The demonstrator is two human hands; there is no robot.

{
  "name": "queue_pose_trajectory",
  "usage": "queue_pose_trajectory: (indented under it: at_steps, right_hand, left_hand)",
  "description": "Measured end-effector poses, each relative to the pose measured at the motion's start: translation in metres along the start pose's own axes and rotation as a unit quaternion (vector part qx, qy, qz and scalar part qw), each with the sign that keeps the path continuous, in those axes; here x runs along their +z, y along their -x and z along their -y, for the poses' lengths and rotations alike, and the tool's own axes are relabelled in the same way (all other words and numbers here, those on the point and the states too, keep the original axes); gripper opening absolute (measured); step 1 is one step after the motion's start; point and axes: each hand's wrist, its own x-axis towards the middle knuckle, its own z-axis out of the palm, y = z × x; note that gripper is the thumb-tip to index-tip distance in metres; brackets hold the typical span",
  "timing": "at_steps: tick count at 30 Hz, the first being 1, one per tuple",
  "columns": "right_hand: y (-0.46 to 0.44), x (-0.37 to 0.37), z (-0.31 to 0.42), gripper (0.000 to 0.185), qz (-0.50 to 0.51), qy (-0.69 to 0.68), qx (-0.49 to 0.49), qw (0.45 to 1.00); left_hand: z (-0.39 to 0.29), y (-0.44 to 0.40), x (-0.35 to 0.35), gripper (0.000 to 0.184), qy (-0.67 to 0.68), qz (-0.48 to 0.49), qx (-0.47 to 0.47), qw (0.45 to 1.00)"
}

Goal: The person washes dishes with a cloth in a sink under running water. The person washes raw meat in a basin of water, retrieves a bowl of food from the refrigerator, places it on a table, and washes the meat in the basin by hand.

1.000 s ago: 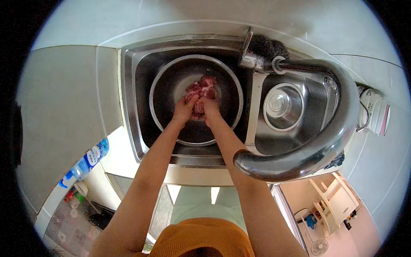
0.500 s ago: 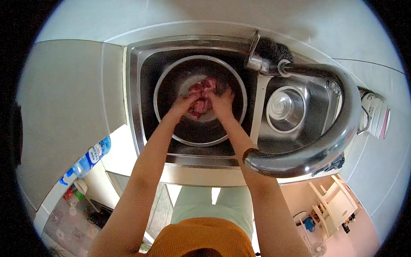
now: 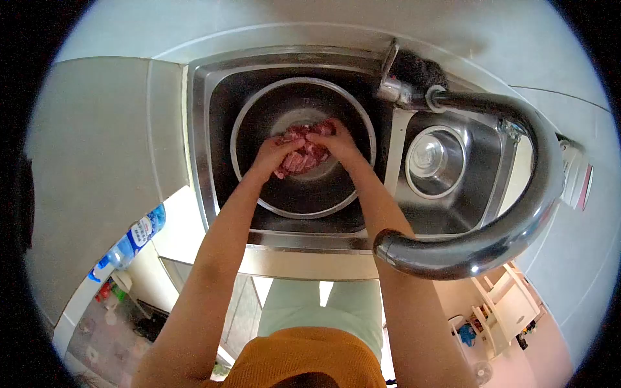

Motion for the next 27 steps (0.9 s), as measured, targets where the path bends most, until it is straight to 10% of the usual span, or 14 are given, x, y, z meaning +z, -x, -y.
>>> queue_pose_trajectory:
  at_steps: [13, 16, 27]
  right_hand:
    - [-0.022, 0.009, -0.051, 0.078, -0.033, -0.048, 0.015, 0.998]
    - [-0.016, 0.008, -0.043, 0.101, -0.021, -0.054, 0.01, 0.998]
    - [-0.004, 0.01, -0.026, 0.073, -0.028, -0.126, 0.019, 0.991]
  left_hand:
    - [-0.001, -0.009, -0.01, 0.058, 0.071, 0.11, -0.06, 0.99]
    - [0.0, -0.011, -0.01, 0.064, 0.094, 0.116, -0.056, 0.987]
    - [-0.026, 0.017, -0.001, 0.058, 0.12, 0.046, -0.066, 0.99]
